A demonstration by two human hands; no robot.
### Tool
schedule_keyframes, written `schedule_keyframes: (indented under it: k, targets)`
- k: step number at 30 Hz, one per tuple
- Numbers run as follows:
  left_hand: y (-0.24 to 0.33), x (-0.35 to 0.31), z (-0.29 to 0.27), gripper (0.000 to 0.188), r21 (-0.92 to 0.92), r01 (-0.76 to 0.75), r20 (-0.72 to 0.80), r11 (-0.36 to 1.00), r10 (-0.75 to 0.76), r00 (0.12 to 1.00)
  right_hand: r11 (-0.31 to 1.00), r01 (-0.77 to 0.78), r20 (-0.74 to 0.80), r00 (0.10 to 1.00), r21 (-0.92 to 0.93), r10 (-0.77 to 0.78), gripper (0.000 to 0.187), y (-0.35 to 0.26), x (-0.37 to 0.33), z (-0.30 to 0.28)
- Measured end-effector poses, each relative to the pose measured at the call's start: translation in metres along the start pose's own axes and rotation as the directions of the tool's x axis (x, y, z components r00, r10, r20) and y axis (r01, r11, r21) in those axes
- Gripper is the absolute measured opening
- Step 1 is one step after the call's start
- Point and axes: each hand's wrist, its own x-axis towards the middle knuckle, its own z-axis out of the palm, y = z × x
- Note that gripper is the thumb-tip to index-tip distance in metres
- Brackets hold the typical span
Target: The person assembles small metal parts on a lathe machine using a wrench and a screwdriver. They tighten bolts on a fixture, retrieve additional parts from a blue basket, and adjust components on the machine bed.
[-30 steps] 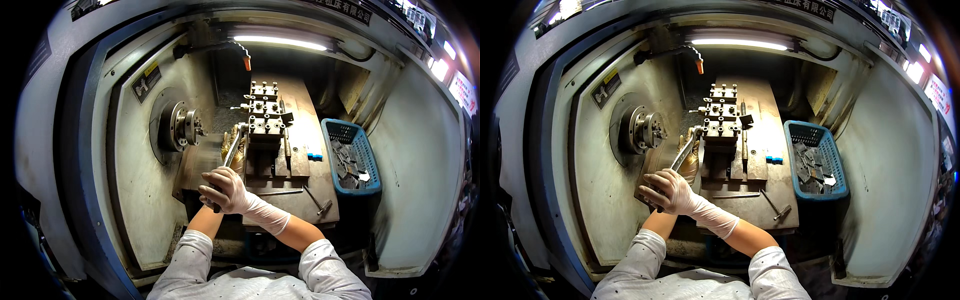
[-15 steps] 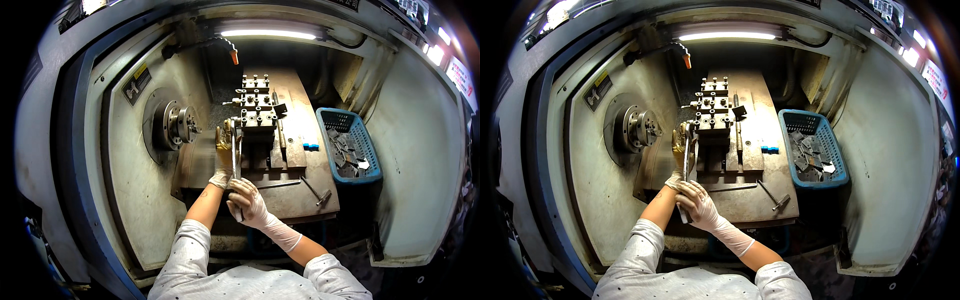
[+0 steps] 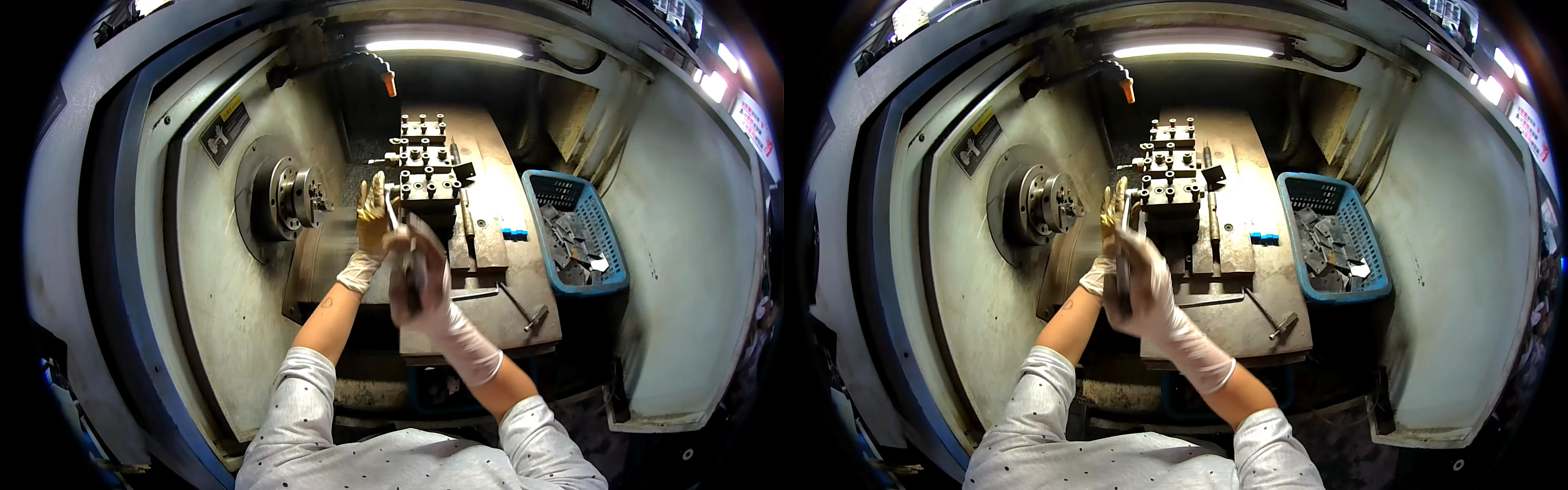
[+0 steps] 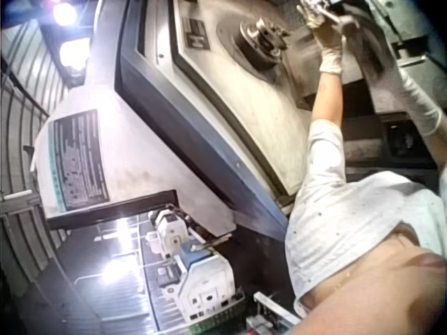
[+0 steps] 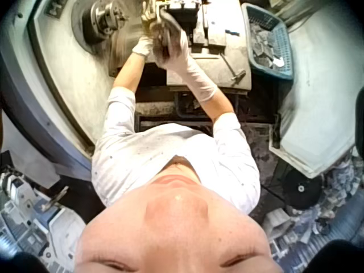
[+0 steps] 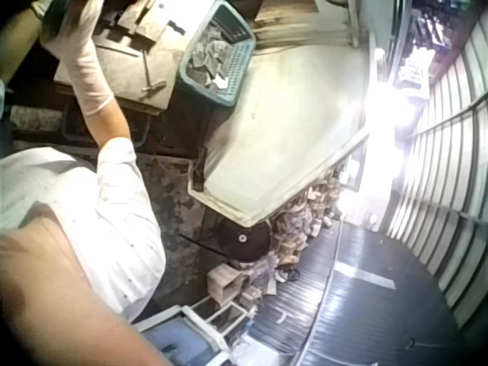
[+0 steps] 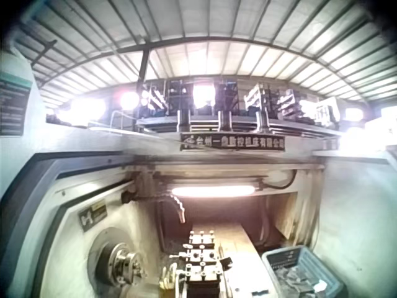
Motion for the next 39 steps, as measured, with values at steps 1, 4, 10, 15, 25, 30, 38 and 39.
schedule_keyframes:
  k: [1,4,10,15,25,30,38,39]
  targets:
    - [-0.001,0.004,0.003,0.048,-0.013,0.023,0.037,1.0,-0.023,0.999,0.999,-0.051,0.022,0.998,-0.003,0.051,0.05,0.004,0.02,0.0]
    - [-0.006,0.019,0.012,0.047,0.082,0.026,0.074,0.996,-0.032,0.997,0.98,-0.144,0.126,0.979,-0.141,0.162,0.051,0.021,0.072,0.003]
    - [-0.025,0.019,0.01,0.045,0.268,0.008,0.03,0.963,-0.017,0.999,0.997,0.039,0.105,0.994,-0.067,-0.032,0.058,0.015,0.085,0.027]
    - [-0.036,0.015,0.028,0.043,0.275,-0.031,0.003,0.961,0.031,1.0,0.984,0.171,0.165,0.973,-0.039,-0.163,0.038,0.024,0.096,0.036]
    - [-0.018,0.002,-0.005,0.075,-0.333,0.273,0.109,0.902,-0.251,0.962,0.942,-0.165,0.061,0.98,-0.293,0.191,0.022,0.12,0.19,0.075]
    - [-0.02,-0.027,-0.006,0.088,-0.516,0.295,0.053,0.804,-0.314,0.948,0.81,-0.422,0.028,0.881,-0.406,0.473,0.031,0.164,0.218,0.092]
    - [0.011,-0.002,-0.008,0.074,-0.376,0.387,0.128,0.842,-0.366,0.922,0.638,-0.628,0.002,0.712,-0.445,0.702,0.043,0.152,0.226,0.098]
    - [0.014,-0.001,-0.005,0.072,-0.331,0.366,0.11,0.869,-0.35,0.93,0.721,-0.57,-0.028,0.792,-0.394,0.61,0.041,0.158,0.217,0.101]
